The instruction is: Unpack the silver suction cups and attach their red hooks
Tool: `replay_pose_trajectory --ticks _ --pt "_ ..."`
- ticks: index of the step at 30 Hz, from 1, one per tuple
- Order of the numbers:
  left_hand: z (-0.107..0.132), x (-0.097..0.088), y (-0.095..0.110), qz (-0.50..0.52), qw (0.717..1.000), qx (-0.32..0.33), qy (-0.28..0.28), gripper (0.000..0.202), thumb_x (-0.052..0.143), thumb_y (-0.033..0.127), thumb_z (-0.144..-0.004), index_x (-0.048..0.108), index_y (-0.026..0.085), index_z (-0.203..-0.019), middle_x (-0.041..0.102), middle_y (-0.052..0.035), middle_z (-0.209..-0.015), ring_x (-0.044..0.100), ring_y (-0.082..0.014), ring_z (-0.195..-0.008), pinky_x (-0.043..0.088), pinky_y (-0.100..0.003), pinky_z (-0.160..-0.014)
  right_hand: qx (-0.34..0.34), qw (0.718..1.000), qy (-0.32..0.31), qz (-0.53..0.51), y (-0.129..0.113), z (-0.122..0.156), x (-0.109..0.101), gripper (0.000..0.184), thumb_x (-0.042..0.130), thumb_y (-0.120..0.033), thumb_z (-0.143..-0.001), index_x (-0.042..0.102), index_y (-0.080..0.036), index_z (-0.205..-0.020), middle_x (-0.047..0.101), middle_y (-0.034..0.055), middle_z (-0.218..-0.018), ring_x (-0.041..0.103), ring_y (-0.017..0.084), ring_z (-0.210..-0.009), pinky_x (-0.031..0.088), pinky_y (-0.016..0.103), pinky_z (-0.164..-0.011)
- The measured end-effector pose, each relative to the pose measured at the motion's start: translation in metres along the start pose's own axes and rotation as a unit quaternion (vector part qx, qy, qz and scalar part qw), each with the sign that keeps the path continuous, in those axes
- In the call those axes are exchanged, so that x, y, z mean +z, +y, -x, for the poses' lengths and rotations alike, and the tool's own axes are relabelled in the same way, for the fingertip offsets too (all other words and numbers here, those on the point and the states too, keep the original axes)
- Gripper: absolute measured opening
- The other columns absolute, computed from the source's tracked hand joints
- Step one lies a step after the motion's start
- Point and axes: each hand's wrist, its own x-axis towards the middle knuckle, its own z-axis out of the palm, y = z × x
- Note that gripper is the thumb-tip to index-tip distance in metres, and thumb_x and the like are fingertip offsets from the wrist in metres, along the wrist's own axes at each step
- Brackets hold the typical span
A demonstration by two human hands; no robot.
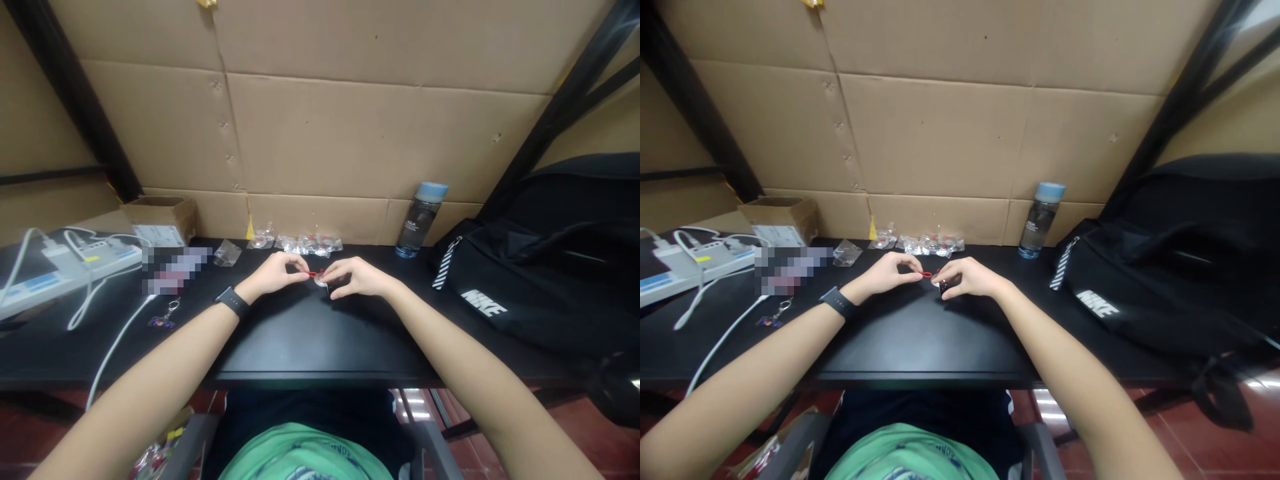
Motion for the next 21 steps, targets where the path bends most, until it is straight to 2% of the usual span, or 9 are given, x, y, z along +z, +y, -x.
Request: replay_pose_trajectory --ticks 5,10,15,18,21 --pt "0.0 0.001 -0.001 -0.002 1.0 -0.004 0.003 0.019 0.073 0.038 -0.082 0.074 0.02 -0.088 0.077 -0.0048 -0.091 0.071 -0.0205 -0.086 0.054 -0.034 -0.087 0.037 0.999 0.033 -0.019 0.009 -0.003 0.01 0.052 0.087 -0.038 -0.069 0.075 -0.027 -0.119 0.076 0.0042 -0.107 0.072 0.019 -0.09 0.058 0.03 -0.085" --pt "-0.001 0.001 0.0 -0.005 0.999 -0.016 0.028 0.016 0.071 0.035 -0.081 0.074 0.02 -0.088 0.077 -0.0044 -0.09 0.072 -0.0211 -0.087 0.054 -0.034 -0.088 0.053 0.998 0.043 -0.007 0.009 -0.004 0.013 0.055 0.087 -0.038 -0.068 0.075 -0.025 -0.12 0.077 0.0037 -0.104 0.073 0.019 -0.088 0.058 0.03 -0.087" --pt "-0.001 0.0 0.002 -0.017 0.999 -0.015 0.034 0.021 0.064 0.035 -0.087 0.079 0.024 -0.098 0.078 -0.0028 -0.101 0.072 -0.023 -0.098 0.052 -0.036 -0.095 0.051 0.997 0.052 0.034 0.005 -0.005 0.015 0.05 0.082 -0.03 -0.072 0.074 -0.024 -0.121 0.078 0.0028 -0.098 0.072 0.018 -0.086 0.058 0.029 -0.082" --pt "-0.001 0.0 0.003 -0.02 0.998 -0.024 0.046 0.024 0.063 0.037 -0.088 0.08 0.024 -0.1 0.078 -0.0027 -0.104 0.072 -0.0243 -0.101 0.052 -0.037 -0.098 0.042 0.994 0.098 0.025 0.004 -0.006 0.016 0.052 0.078 -0.025 -0.072 0.071 -0.023 -0.124 0.077 0.0038 -0.101 0.072 0.018 -0.088 0.058 0.029 -0.082" --pt "0.0 0.003 0.006 -0.004 0.998 -0.021 0.061 0.027 0.064 0.038 -0.089 0.08 0.023 -0.104 0.078 -0.0036 -0.107 0.071 -0.025 -0.105 0.051 -0.038 -0.101 0.035 0.986 0.162 -0.024 0.004 -0.006 0.017 0.057 0.081 -0.028 -0.071 0.067 -0.021 -0.126 0.075 0.0073 -0.11 0.072 0.021 -0.096 0.059 0.032 -0.084"
